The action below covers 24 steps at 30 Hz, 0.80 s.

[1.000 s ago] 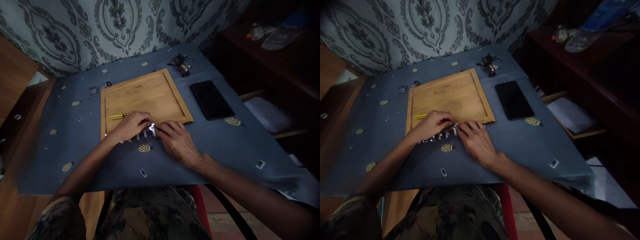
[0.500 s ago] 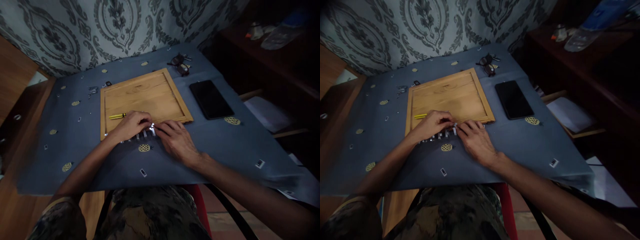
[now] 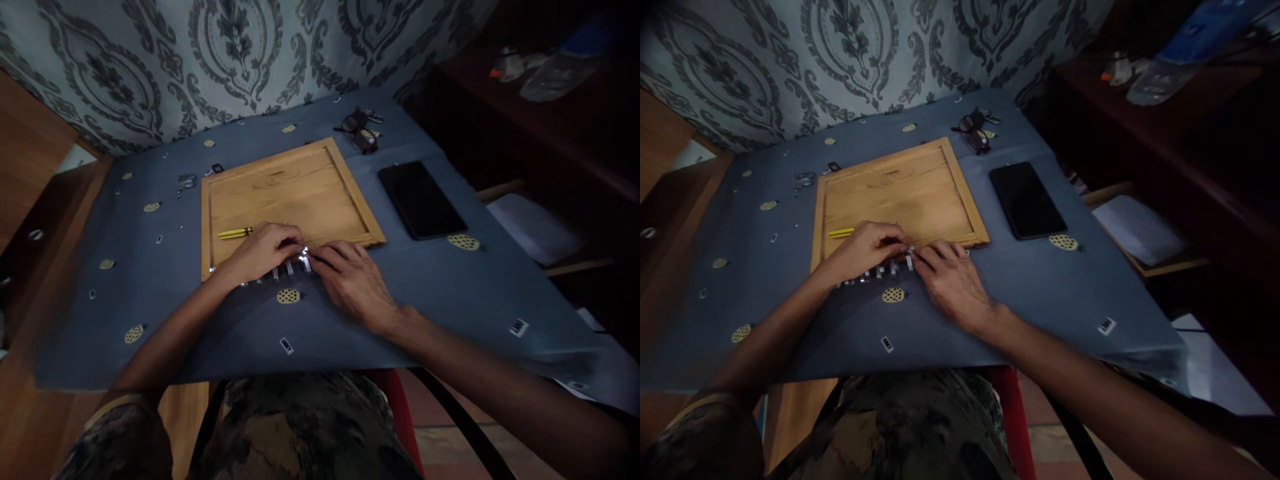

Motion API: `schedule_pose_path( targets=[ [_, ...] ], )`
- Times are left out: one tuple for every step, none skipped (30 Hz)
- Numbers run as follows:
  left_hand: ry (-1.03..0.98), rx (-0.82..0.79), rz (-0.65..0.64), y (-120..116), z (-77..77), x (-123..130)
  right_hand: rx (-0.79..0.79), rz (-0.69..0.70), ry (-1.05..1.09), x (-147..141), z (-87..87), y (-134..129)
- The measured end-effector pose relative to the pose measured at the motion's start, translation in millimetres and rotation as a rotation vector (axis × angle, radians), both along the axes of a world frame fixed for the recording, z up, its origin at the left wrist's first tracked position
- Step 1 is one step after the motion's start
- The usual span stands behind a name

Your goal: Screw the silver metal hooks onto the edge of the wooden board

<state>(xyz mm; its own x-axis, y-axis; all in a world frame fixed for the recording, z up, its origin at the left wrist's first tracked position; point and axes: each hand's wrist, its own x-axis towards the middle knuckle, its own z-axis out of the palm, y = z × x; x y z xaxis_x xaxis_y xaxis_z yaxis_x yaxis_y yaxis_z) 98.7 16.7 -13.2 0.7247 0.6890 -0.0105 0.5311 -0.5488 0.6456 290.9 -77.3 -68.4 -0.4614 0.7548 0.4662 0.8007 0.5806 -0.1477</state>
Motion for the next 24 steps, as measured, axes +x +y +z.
schedule_pose_path(
  targets=[
    [0.000, 0.002, -0.003, 0, 0.4, 0, 0.005, 0.002, -0.002, 0, 0.2, 0],
    [0.000, 0.005, -0.006, 0, 0.7, 0, 0.006, 0.003, -0.004, 0, 0.3, 0],
    [0.000, 0.009, -0.009, 0, 1.1, 0, 0.005, 0.003, -0.005, 0, 0.3, 0],
    [0.000, 0.013, -0.013, 0, 1.7, 1, 0.003, 0.002, -0.007, 0, 0.2, 0],
    [0.001, 0.016, -0.017, -1, 2.4, 1, 0.000, 0.001, -0.007, 0, -0.1, 0],
    [0.004, 0.018, -0.021, -1, 3.4, 0, -0.004, 0.002, -0.006, 0, -0.4, 0],
    [0.006, 0.021, -0.023, 0, 4.9, 0, -0.007, 0.004, -0.004, 0, -0.8, 0],
    [0.008, 0.025, -0.024, 0, 6.8, -1, -0.009, 0.006, -0.001, 1, -1.2, 0],
    [0.010, 0.029, -0.022, 1, 9.1, -3, -0.013, 0.009, 0.002, 1, -1.4, 0],
    [0.012, 0.040, -0.014, 2, 11.8, -5, -0.017, 0.010, 0.005, 1, -1.4, 1],
    [0.015, 0.058, 0.001, 4, 14.7, -9, -0.024, 0.010, 0.007, 1, -1.3, 1],
    [0.020, 0.081, 0.026, 6, 17.5, -12, -0.027, 0.007, 0.008, 1, -1.1, 1],
    [0.030, 0.111, 0.060, 9, 20.2, -17, -0.029, 0.003, 0.007, 1, -0.9, 1],
    [0.045, 0.142, 0.102, 12, 22.5, -22, -0.027, 0.003, 0.007, 1, -0.7, 1],
    [0.064, 0.173, 0.149, 14, 24.2, -28, -0.022, 0.005, 0.010, 1, -0.6, 1],
    [0.085, 0.201, 0.190, 17, 25.4, -34, -0.016, 0.008, 0.015, 1, -0.7, 1],
    [0.107, 0.228, 0.222, 18, 25.9, -41, -0.008, 0.015, 0.023, 1, -1.1, 1],
    [0.125, 0.246, 0.242, 20, 25.7, -48, -0.002, 0.017, 0.033, 1, -1.9, 1],
    [0.142, 0.260, 0.254, 21, 24.9, -54, 0.001, 0.018, 0.040, 2, -2.9, 1],
    [0.156, 0.268, 0.261, 21, 23.6, -61, 0.006, 0.020, 0.049, 2, -4.0, 2],
    [0.170, 0.271, 0.268, 21, 21.8, -68, 0.006, 0.021, 0.054, 2, -5.2, 2],
    [0.185, 0.273, 0.276, 20, 19.5, -74, 0.007, 0.026, 0.057, 2, -6.2, 2],
    [0.200, 0.272, 0.285, 20, 16.8, -80, 0.012, 0.029, 0.060, 3, -6.9, 2],
    [0.213, 0.271, 0.295, 19, 13.8, -85, 0.015, 0.031, 0.058, 3, -7.2, 3]
  ],
)
